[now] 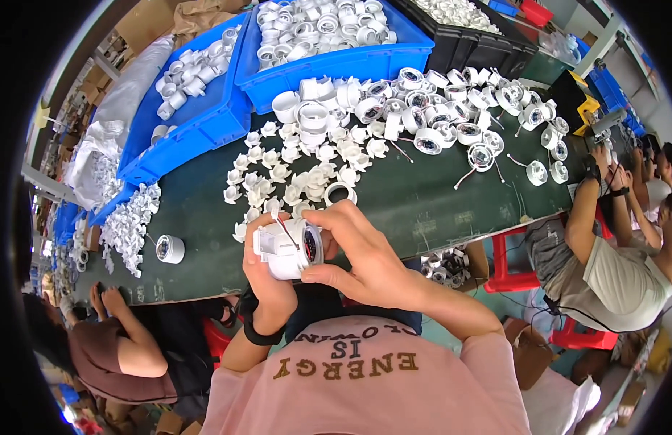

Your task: Assembling plastic components and internal electronics for small devices at a factory workbench.

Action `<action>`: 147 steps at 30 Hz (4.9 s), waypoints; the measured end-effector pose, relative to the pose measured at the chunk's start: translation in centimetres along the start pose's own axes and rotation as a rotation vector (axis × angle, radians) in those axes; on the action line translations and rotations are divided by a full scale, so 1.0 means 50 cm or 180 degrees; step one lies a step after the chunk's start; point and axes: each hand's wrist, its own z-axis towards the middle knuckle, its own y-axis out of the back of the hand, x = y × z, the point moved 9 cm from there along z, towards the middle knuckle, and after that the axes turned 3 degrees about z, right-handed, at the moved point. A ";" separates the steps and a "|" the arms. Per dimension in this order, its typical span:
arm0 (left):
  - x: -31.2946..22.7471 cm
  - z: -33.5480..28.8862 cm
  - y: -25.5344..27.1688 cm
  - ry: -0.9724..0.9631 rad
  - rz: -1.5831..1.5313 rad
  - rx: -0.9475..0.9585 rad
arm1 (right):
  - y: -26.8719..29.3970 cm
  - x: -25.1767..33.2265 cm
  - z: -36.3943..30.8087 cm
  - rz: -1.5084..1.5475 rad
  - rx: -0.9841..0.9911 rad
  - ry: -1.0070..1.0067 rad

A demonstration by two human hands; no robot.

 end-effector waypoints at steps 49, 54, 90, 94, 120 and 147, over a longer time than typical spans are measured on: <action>0.094 -0.024 -0.009 -0.0554 0.1743 0.0571 | 0.175 -0.282 -0.031 -0.2112 -0.0331 -0.0428; 0.096 -0.021 -0.002 -0.0561 0.1681 0.0469 | 0.225 -0.297 -0.047 -0.1544 -0.0888 -0.0666; 0.122 -0.003 0.026 -0.0115 0.1404 0.0525 | 0.193 -0.350 0.021 -0.3001 -0.0555 -0.0824; 0.107 0.002 0.011 -0.0252 0.1474 0.0546 | 0.165 -0.320 0.054 -0.3577 -0.0305 -0.0492; 0.194 0.027 0.068 0.1734 -0.1388 0.0144 | 0.117 -0.389 0.271 -0.1215 0.0156 -0.1514; 0.033 -0.003 0.055 0.0443 0.0167 0.0159 | -0.051 -0.009 0.029 -0.0181 0.0282 -0.0486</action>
